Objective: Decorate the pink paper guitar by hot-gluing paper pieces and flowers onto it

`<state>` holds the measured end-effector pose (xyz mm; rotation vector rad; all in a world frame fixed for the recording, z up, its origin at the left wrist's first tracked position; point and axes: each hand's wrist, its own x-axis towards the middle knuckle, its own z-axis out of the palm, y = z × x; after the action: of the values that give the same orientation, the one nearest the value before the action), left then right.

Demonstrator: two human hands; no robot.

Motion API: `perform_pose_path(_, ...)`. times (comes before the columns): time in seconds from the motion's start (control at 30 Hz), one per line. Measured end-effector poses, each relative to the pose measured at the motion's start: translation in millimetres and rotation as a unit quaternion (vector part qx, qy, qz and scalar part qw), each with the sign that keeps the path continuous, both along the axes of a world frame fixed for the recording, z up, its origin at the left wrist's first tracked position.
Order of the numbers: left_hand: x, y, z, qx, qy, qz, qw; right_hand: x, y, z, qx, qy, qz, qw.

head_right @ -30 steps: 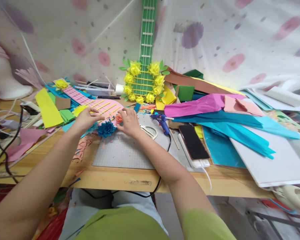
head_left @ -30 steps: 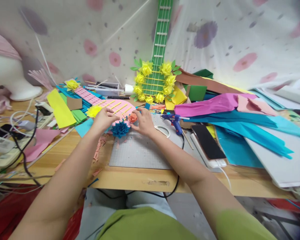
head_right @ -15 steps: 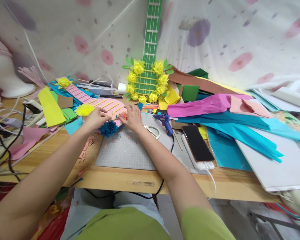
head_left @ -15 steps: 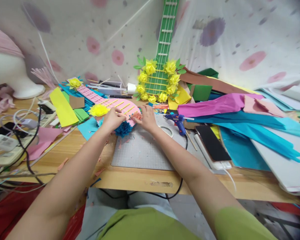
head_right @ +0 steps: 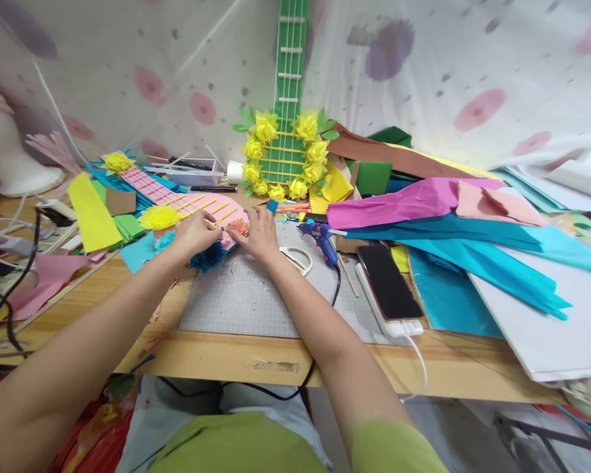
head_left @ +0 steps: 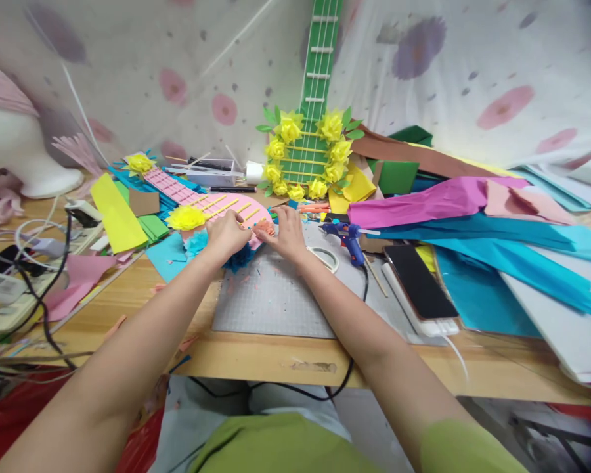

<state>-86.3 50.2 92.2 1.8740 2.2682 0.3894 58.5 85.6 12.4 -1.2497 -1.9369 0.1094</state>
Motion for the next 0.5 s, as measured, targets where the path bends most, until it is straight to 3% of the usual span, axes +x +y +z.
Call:
perform_pose_path(0.2, 5.6, -0.7, -6.0, 0.028, 0.050, -0.059, 0.997, -1.0, -1.4, 1.4, -0.010, -0.008, -0.003, 1.000)
perform_pose_path(0.5, 8.9, -1.3, -9.0, 0.025, 0.087, -0.063, 0.994, -2.5, -2.0, -0.7, -0.011, 0.001, -0.003, 1.000)
